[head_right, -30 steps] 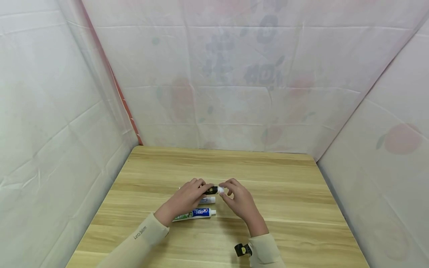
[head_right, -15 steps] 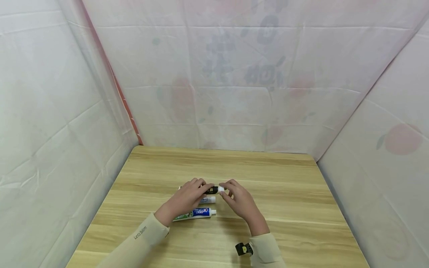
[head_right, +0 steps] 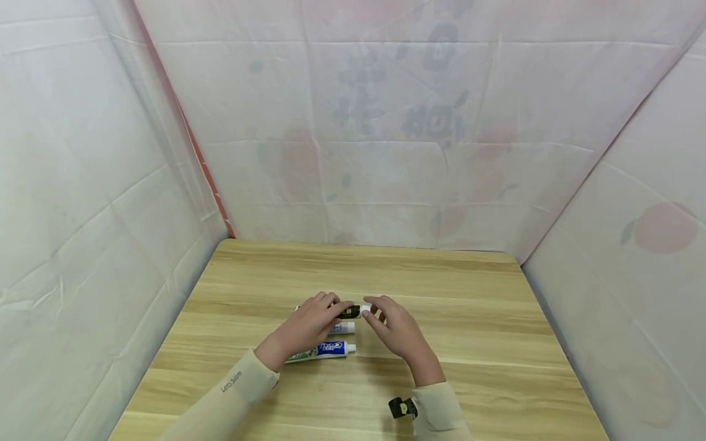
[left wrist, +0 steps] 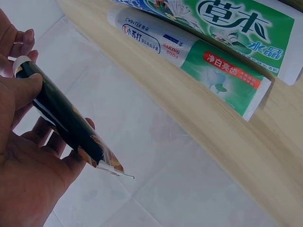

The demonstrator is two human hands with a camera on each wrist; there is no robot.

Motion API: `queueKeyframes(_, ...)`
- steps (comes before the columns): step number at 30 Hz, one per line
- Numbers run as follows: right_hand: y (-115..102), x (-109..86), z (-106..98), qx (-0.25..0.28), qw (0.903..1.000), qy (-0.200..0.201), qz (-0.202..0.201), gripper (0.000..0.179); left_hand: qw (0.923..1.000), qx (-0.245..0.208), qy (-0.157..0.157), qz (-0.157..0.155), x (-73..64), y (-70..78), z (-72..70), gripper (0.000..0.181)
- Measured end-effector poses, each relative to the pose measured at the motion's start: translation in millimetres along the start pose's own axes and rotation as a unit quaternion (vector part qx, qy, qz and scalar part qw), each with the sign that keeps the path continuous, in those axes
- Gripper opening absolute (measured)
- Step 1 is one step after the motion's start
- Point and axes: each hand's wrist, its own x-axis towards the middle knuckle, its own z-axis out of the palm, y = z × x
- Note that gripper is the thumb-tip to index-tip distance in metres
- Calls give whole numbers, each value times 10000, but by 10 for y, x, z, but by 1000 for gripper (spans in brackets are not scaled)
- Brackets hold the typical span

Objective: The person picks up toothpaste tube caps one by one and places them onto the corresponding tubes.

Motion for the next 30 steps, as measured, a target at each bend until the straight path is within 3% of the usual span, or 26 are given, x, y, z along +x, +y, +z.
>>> queueKeyframes(10,38,-46,-33,99,9996,261,97,37,10000,29,43,-12,0,-3,-3,46)
queueKeyframes(18,68,-65,-45,430,9960,685,-374,31,10000,22,-9,-64,1,-12,7,49)
queueKeyframes(30,50,-30,-20,284,9949,598,-764,32,9999,-147,85,19,-2,-13,-7,48)
